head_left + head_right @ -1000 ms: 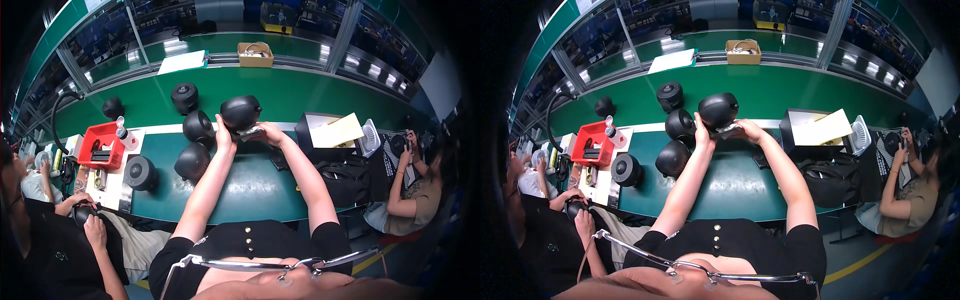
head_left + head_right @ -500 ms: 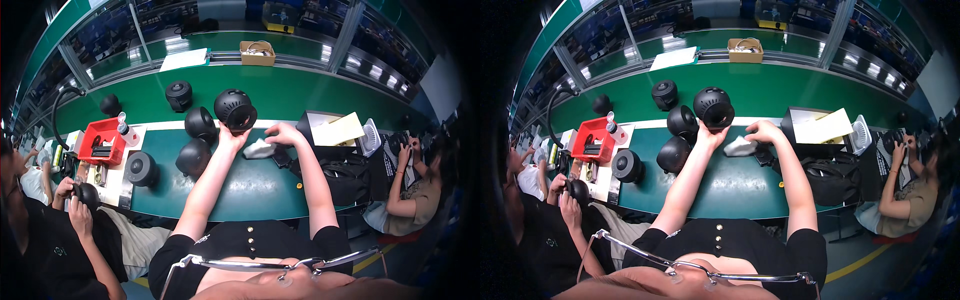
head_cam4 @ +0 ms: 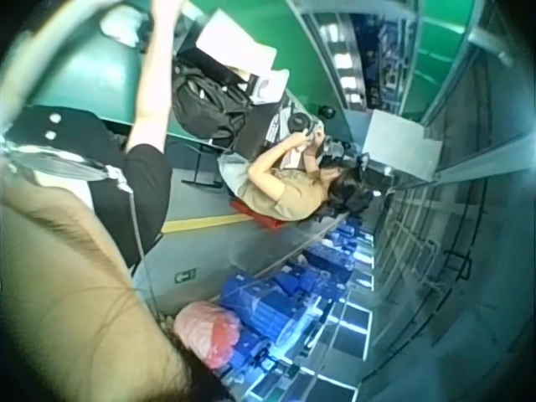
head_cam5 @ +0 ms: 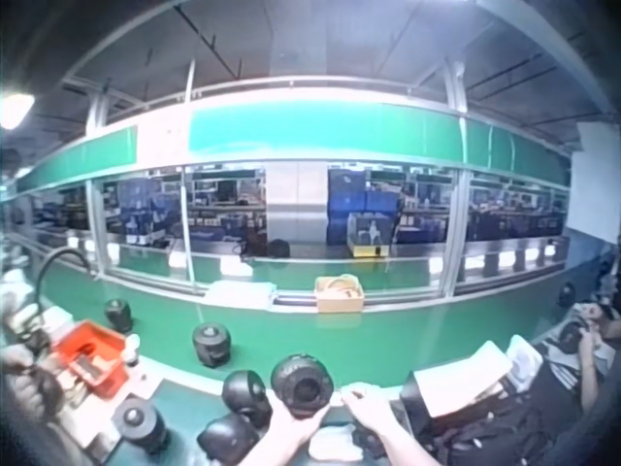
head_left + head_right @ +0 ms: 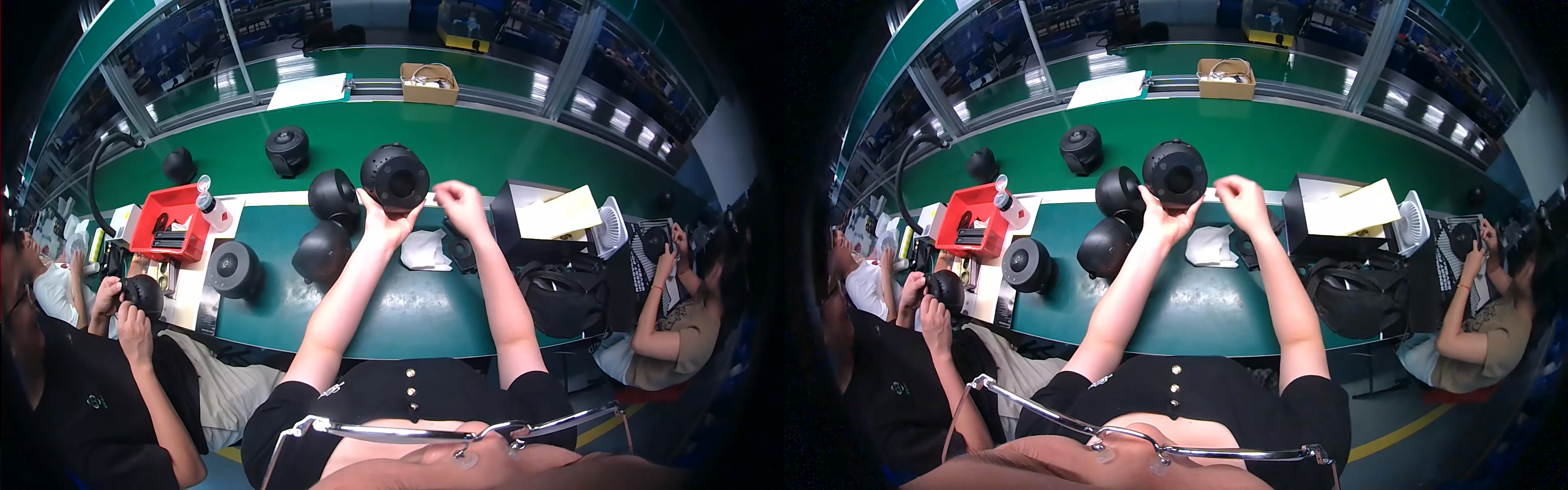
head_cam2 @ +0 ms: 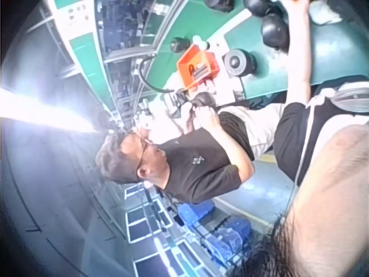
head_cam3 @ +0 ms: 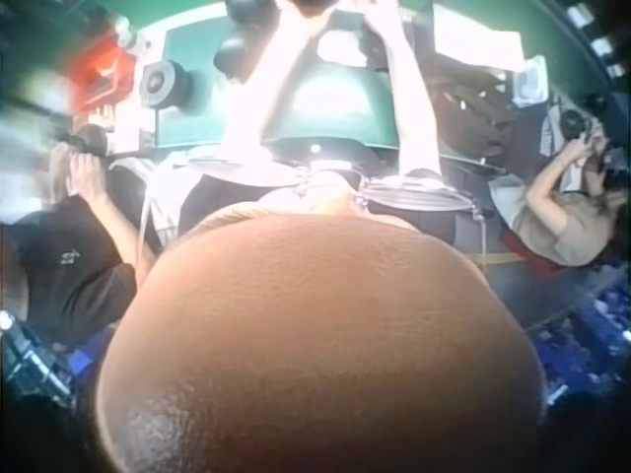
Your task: The person cleans camera housings on an assembly table by wiping them down with a cloth one by one and setting them aside.
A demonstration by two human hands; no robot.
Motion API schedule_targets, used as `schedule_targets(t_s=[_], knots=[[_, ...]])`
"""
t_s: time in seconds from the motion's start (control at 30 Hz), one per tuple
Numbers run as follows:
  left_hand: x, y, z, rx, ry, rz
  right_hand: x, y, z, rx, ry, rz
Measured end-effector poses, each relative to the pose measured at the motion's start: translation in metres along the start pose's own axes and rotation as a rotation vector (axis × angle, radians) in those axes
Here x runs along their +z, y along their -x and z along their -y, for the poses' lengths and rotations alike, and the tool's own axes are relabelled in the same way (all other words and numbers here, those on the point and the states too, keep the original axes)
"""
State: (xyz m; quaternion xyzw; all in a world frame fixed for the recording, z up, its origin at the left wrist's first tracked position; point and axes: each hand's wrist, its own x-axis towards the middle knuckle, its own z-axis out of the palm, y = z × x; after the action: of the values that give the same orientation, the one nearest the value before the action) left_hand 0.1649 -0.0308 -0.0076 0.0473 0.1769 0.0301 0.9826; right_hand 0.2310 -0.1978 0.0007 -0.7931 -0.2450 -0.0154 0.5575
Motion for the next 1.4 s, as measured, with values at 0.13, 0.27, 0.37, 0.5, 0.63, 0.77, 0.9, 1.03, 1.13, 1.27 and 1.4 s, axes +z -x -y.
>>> schedule_targets(t_s=[0.13, 0.27, 0.37, 0.5, 0.63, 0.77, 0.9, 1.03, 1.13, 1.27, 1.4], knots=[[-0.002, -0.004, -0.007, -0.011, 0.040, 0.022, 0.025, 0.053, -0.026, -0.547, 0.653, 0.213], [0.000, -0.008, -0.007, 0.011, -0.047, 0.010, 0.040, 0.053, -0.040, -0.207, 0.490, 0.148], [-0.004, -0.011, -0.010, 0.019, -0.072, -0.003, 0.030, 0.029, 0.000, -0.175, 0.000, -0.356], [-0.004, -0.010, -0.001, 0.011, -0.127, -0.036, 0.043, -0.014, 0.040, -0.417, 0.069, -0.624], [-0.001, -0.005, 0.004, -0.003, -0.146, 0.005, 0.058, -0.025, 0.038, -0.506, 0.305, -0.559], [-0.010, -0.016, -0.004, -0.040, -0.110, 0.061, 0.072, -0.012, 0.043, -0.700, 0.299, -0.313], [-0.033, -0.035, -0.020, -0.011, -0.065, 0.032, 0.065, 0.000, 0.045, -0.871, 0.344, -0.038], [-0.005, -0.018, -0.011, 0.067, -0.152, 0.044, 0.015, 0.002, 0.016, -0.958, 0.529, 0.122], [0.007, -0.010, -0.014, 0.099, -0.158, -0.025, -0.001, -0.012, 0.004, -0.631, 0.379, -0.245], [0.005, -0.005, -0.004, 0.052, -0.180, -0.013, 0.008, -0.031, 0.031, -0.687, 0.252, -0.406], [-0.004, -0.010, -0.008, 0.036, -0.160, -0.045, 0.026, -0.019, 0.014, -0.822, 0.425, -0.188]])
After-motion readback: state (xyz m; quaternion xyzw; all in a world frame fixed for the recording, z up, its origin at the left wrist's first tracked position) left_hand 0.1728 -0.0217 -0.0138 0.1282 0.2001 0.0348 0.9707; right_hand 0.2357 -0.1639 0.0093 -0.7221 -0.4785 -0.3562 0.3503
